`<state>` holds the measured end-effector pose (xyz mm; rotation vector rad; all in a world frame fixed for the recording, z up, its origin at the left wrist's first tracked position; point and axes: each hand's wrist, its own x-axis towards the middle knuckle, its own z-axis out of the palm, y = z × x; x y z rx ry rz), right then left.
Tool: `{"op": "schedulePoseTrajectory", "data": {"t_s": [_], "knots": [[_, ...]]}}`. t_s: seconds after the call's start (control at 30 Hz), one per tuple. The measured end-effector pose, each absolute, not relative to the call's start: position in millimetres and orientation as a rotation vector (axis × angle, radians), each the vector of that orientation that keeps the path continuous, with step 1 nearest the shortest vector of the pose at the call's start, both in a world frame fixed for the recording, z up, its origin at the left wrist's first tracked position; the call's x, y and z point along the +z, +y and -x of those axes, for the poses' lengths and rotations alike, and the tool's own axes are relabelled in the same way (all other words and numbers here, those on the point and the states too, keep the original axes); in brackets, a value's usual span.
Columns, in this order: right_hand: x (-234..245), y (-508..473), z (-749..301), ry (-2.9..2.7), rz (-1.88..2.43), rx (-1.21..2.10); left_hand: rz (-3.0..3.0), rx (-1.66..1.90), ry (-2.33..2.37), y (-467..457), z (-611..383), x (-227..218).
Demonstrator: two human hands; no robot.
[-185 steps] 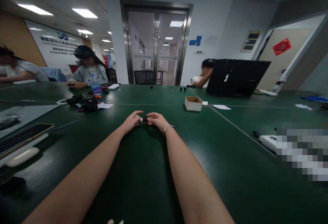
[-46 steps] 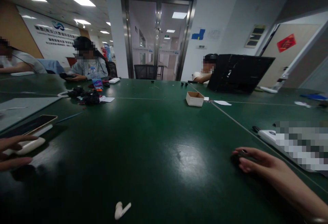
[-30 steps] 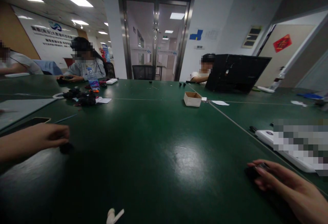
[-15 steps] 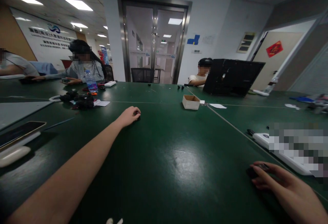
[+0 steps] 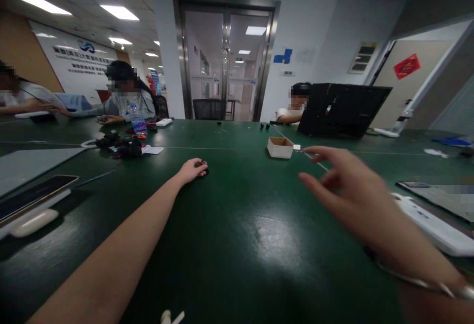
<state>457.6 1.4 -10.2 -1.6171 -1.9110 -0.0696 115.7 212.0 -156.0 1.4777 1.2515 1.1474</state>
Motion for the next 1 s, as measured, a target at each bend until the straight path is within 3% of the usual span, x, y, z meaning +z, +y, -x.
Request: {"op": "schedulePoseTrajectory", "data": {"t_s": [0.13, 0.37, 0.67, 1.0], "knots": [[-20.0, 79.3, -361.9, -2.305, 1.254, 0.711, -1.243, 1.248, 1.112, 209.1, -124.6, -155.8], [-112.5, 191.7, -281.7, -1.542, 1.114, 1.598, -1.035, 1.359, 0.903, 195.9, -117.8, -151.4], [-144.3, 199.5, -269.4, -1.242, 0.912, 1.533, -1.149, 1.304, 0.909, 194.4, -119.7, -154.2], [-148.2, 202.2, -278.1, -1.176, 0.829, 1.571, -1.399, 1.284, 1.200, 197.6, -118.4, -156.2]]}}
